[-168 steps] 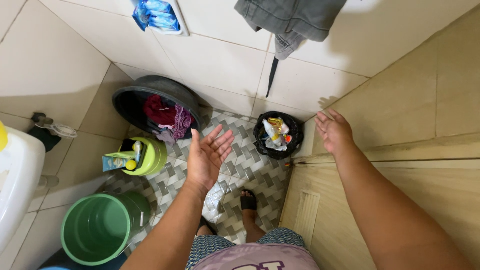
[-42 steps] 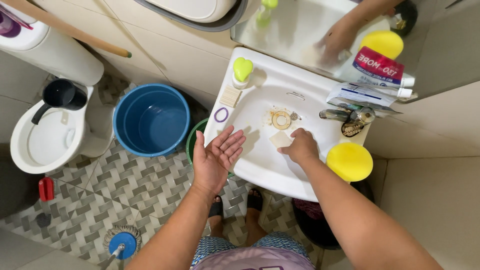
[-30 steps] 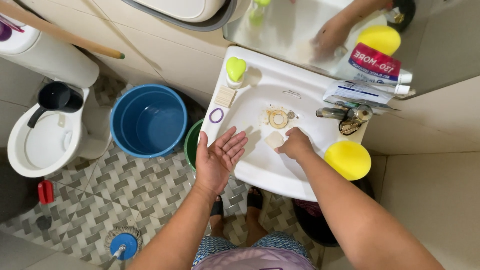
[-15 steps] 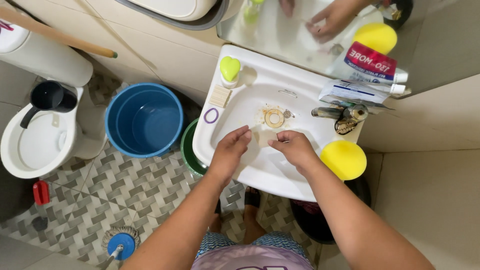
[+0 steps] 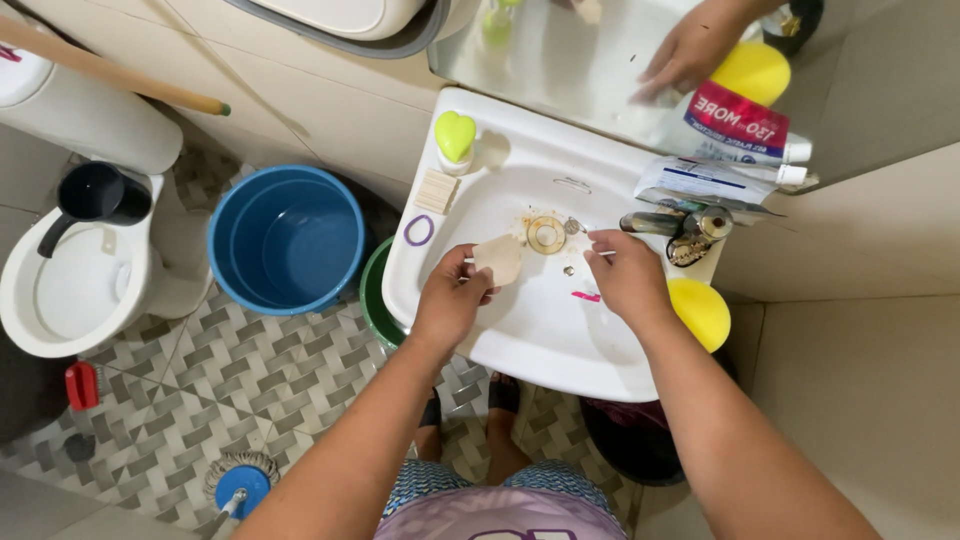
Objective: Cleaning the sink and wall tiles in a bathroom with a sponge and water.
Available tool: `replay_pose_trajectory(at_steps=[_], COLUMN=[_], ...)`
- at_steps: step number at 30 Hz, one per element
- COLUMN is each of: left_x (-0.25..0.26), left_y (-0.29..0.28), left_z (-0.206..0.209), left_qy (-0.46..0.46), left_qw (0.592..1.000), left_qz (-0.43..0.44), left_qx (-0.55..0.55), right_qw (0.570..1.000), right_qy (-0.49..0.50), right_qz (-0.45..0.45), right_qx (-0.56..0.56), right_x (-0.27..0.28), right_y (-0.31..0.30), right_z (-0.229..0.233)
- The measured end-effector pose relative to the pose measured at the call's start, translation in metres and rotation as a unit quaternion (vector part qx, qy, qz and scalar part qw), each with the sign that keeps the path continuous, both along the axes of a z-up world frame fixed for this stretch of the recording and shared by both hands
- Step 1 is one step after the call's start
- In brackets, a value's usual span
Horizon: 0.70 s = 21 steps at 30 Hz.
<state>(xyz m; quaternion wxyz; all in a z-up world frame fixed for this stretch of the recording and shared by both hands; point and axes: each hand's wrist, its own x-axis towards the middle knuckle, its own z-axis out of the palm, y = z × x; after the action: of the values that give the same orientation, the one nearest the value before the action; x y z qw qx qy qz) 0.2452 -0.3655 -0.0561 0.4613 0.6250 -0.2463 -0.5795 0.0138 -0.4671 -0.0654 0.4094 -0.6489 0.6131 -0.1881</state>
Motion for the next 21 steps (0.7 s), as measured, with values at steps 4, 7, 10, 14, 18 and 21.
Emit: replay_pose_trajectory(at_steps=[4, 7, 10, 14, 18, 21], left_x=[0.004, 0.004, 0.006, 0.009, 0.013, 0.018], left_y=[0.006, 0.009, 0.015, 0.019, 0.019, 0.023], left_z=[-0.008, -0.012, -0.014, -0.006, 0.002, -0.006], left_qy=[0.017, 0.027, 0.044, 0.025, 0.012, 0.027], left_qw=[1.000, 0.999, 0.999, 0.999, 1.000, 0.999], left_qz=[0.020, 0.032, 0.024, 0.016, 0.015, 0.025], left_qx=[-0.002, -0.007, -0.020, -0.013, 0.018, 0.000], right_qw=[0.980, 0.971, 0.958, 0.950, 0.953, 0.959], right_qy=[0.162, 0.194, 0.249, 0.279, 0.282, 0.265], right_qz=[0.089, 0.127, 0.141, 0.140, 0.110, 0.098], right_qx=[-0.079, -0.055, -0.031, 0.014, 0.024, 0.003], right_x=[0.003, 0.006, 0.011, 0.020, 0.021, 0.021], right_y=[-0.011, -0.018, -0.019, -0.014, -0.009, -0.009], right_z=[-0.027, -0.049, -0.060, -0.064, -0.082, -0.091])
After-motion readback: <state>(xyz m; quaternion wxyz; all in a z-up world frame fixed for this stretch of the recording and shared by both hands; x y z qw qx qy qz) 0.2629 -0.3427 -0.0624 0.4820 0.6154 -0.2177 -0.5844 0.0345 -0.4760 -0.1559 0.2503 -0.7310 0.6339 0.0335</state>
